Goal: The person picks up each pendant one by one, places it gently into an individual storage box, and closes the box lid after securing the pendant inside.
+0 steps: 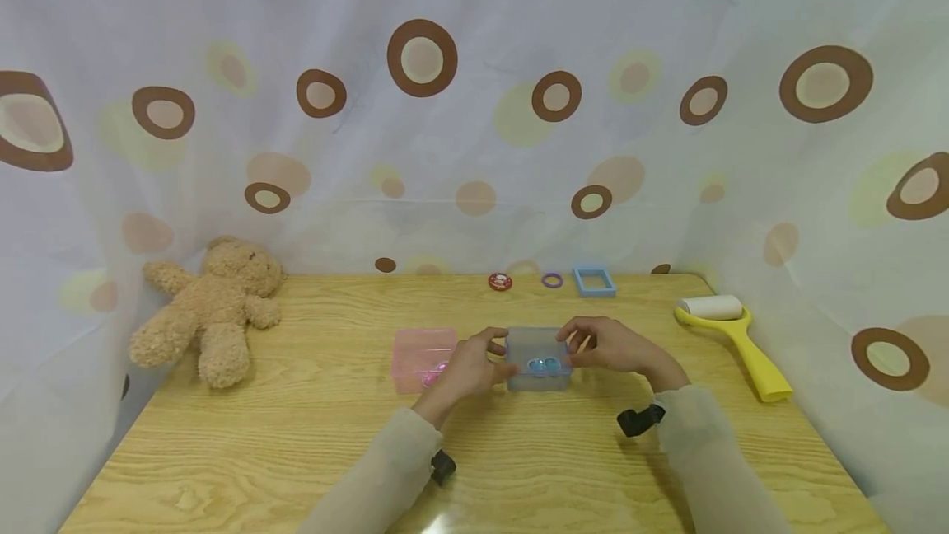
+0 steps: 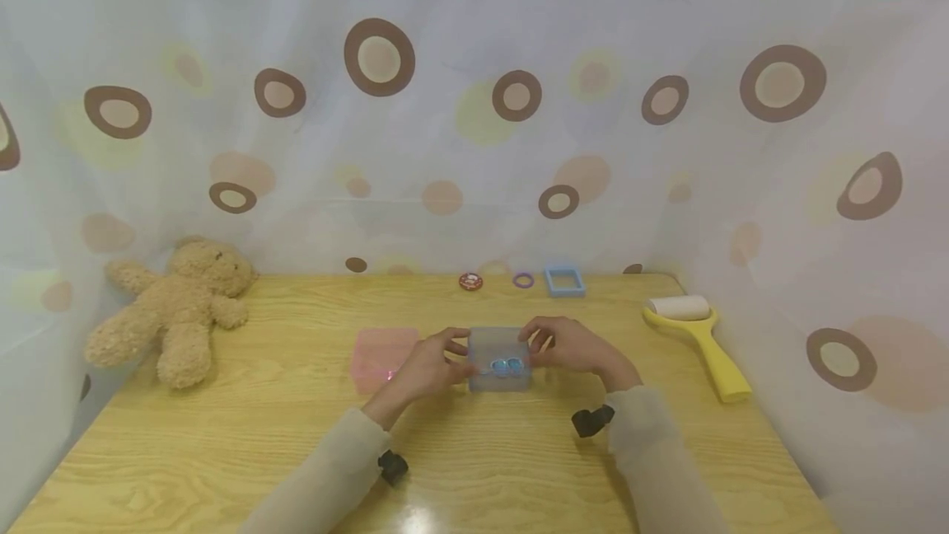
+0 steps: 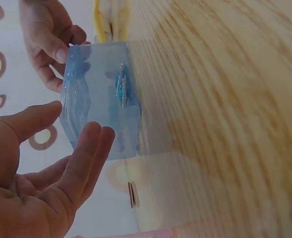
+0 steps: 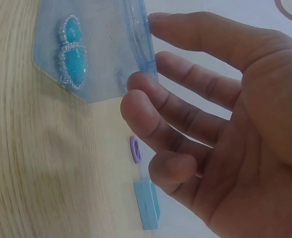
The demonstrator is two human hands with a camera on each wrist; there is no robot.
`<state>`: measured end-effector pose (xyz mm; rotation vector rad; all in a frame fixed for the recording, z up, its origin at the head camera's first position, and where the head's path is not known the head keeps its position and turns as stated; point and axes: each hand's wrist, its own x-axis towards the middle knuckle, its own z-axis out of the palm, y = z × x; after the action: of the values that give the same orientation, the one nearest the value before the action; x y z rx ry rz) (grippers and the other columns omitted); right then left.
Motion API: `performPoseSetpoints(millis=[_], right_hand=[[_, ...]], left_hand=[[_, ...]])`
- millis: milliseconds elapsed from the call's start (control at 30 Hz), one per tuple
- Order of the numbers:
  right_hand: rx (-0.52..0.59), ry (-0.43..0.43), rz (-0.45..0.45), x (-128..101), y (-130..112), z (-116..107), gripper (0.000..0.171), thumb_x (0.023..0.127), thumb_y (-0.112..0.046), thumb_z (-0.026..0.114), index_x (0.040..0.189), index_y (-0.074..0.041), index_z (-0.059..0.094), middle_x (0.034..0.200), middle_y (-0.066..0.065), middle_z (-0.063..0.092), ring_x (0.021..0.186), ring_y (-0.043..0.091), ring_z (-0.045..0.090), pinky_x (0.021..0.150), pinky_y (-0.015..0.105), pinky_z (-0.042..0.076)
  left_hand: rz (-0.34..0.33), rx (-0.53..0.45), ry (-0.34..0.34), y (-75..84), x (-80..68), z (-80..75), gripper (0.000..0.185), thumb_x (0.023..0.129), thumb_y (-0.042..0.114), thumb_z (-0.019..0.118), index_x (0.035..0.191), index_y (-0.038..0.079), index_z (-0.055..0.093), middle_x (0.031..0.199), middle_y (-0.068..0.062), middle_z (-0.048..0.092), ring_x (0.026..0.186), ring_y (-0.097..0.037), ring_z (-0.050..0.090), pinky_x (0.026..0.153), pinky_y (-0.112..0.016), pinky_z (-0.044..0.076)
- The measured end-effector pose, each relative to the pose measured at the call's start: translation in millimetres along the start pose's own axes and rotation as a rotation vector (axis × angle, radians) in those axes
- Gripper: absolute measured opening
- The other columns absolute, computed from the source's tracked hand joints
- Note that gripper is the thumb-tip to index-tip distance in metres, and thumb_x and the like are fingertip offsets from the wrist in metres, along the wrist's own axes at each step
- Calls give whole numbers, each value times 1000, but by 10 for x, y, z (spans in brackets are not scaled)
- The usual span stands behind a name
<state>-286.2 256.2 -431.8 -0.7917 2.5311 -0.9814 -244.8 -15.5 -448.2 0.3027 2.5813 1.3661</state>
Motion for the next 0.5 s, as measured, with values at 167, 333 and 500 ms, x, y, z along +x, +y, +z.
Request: performPoseSetpoints(millis=[167,333,500], right_hand=[[-8,3,4,-3,-12,8,33,93,-16,70,123,-4,62,103,11,67,89,17,65,75,27,56],[-8,1,9,-3,-5,11,33,93,-17,71,123,-5,62,103,10,67,89,17,65,74,27,56],[-18,-2,2,-4,1,5,33,93,-19,71,123,-6,63,103,11,68,89,17,65,75,27,56]], left_hand=[[-14,-2,10,6,5,12,64,87,21,79,143,9,51,122,-16,69,108,-32,67,92,-45,57],[-12,-4,16,19,-2,17,63,87,20,79,142,9,52,121,-16,69,107,-32,67,92,-45,57],[6,-2,15,15,-8,6,63,86,20,79,142,7,52,121,-17,69,108,-33,68,92,-45,57]])
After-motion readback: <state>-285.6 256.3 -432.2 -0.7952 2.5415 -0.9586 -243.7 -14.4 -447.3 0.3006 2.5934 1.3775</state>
